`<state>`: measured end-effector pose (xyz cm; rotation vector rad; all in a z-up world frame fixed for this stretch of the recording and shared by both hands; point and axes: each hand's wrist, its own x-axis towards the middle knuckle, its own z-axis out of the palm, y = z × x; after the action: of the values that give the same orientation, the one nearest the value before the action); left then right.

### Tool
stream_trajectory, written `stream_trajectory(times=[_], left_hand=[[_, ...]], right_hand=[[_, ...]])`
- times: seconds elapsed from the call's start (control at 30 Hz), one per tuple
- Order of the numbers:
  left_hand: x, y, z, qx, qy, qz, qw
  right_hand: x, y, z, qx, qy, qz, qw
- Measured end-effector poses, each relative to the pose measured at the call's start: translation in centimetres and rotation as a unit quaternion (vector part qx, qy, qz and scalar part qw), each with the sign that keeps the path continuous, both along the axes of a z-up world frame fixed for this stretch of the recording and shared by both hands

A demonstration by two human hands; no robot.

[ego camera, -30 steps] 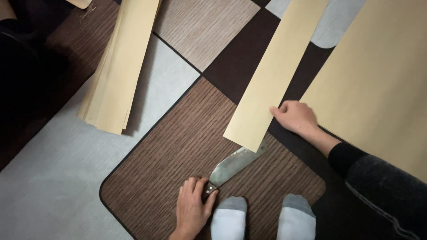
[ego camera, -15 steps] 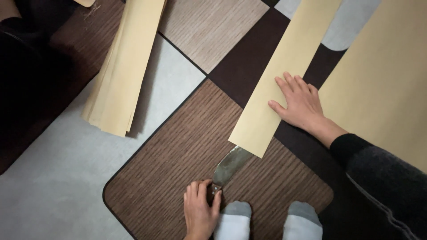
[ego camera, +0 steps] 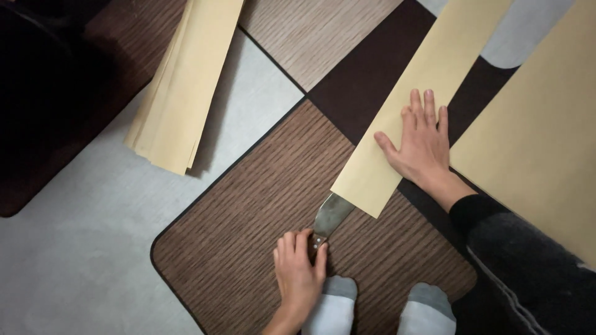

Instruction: Cutting long, uniform strips from a large sheet of thin material using a large knife on a floor-based workspace.

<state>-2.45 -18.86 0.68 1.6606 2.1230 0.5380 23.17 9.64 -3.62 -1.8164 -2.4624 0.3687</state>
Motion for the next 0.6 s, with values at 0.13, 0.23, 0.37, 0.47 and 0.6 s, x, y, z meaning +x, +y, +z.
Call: stream_trajectory(times=[0.13,0.23,0.37,0.47,0.6], left_hand=[[0.3,-0.5,-0.5,-0.021,-0.004,0.028,0.999],[0.3,-1.0,-1.0,-0.023,0.004,0.040,0.999],[0.3,-0.7,-0.6,-0.005,0.014,0.028,1.000],[0.3,-0.4,-0.2,0.016,0.023,0.011,1.000],[0.4,0.1,-0.4,0.025,0.029,-0.004,0.999]], right_hand=[[-0.2,-0.1,-0.9,-0.014,0.021,-0.018,1.000],[-0.3,-0.3,-1.3,0.009,0.050,-0.009,0.999],[-0.4,-0.3,-1.1,-0.004,0.029,-0.009,1.000],[-0.6,-0.5,-0.7,-0.015,0.020,-0.017,1.000],[-0.6,-0.5,-0.9,-0.012,0.019,-0.021,1.000]])
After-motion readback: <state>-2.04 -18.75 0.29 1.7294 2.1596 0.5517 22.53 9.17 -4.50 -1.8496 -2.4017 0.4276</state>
